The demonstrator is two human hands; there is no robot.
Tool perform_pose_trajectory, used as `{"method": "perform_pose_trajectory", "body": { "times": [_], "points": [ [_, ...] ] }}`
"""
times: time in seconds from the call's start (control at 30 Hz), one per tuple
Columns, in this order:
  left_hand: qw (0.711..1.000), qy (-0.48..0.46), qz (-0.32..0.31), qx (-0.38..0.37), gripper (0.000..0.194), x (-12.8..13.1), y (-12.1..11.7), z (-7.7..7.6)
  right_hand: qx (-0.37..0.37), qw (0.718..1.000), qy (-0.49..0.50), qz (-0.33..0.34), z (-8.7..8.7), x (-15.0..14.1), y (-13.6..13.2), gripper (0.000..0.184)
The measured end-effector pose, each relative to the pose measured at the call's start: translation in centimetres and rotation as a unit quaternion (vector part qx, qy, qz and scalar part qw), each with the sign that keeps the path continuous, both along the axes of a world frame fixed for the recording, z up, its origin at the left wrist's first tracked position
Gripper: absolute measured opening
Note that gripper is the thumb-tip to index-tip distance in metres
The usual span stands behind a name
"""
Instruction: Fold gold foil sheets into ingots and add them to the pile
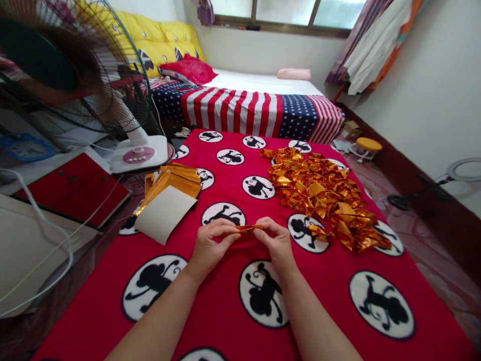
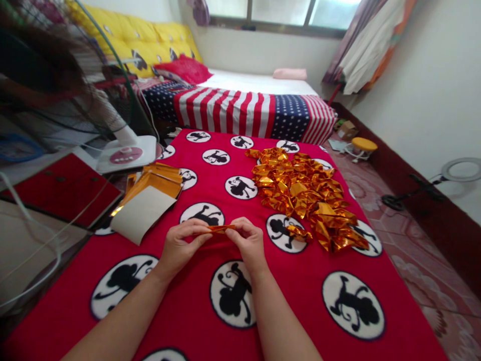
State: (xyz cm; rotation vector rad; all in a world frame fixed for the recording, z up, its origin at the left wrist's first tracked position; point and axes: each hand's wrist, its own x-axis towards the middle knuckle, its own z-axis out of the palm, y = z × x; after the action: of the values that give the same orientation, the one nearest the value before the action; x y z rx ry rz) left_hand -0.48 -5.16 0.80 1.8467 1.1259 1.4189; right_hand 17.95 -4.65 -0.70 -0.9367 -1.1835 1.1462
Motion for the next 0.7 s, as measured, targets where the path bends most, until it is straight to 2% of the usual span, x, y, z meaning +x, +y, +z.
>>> {"method": "perform_pose_trajectory", "body": {
  "times": [0.23,0.5,0.7],
  "points": [
    [0.999,-0.013,0.033,-0.02,0.004,-0.41,0.13,-0.09,-0.03,0.999,0.002,-0.038,0.22,0.02,-0.23,0.011],
    [0.995,-0.055,0.058,-0.062,0.007,-0.74,0.34,-0.45,-0.045,0.996,0.03,-0.072,-0.51,0.1,-0.14,0.011],
    [0.993,-0.052,0.075,-0.073,0.01,-0.87,0.28,-0.27,-0.034,0.996,0.017,-0.081,-0.36,0.03,-0.22,0.013]
  ]
}}
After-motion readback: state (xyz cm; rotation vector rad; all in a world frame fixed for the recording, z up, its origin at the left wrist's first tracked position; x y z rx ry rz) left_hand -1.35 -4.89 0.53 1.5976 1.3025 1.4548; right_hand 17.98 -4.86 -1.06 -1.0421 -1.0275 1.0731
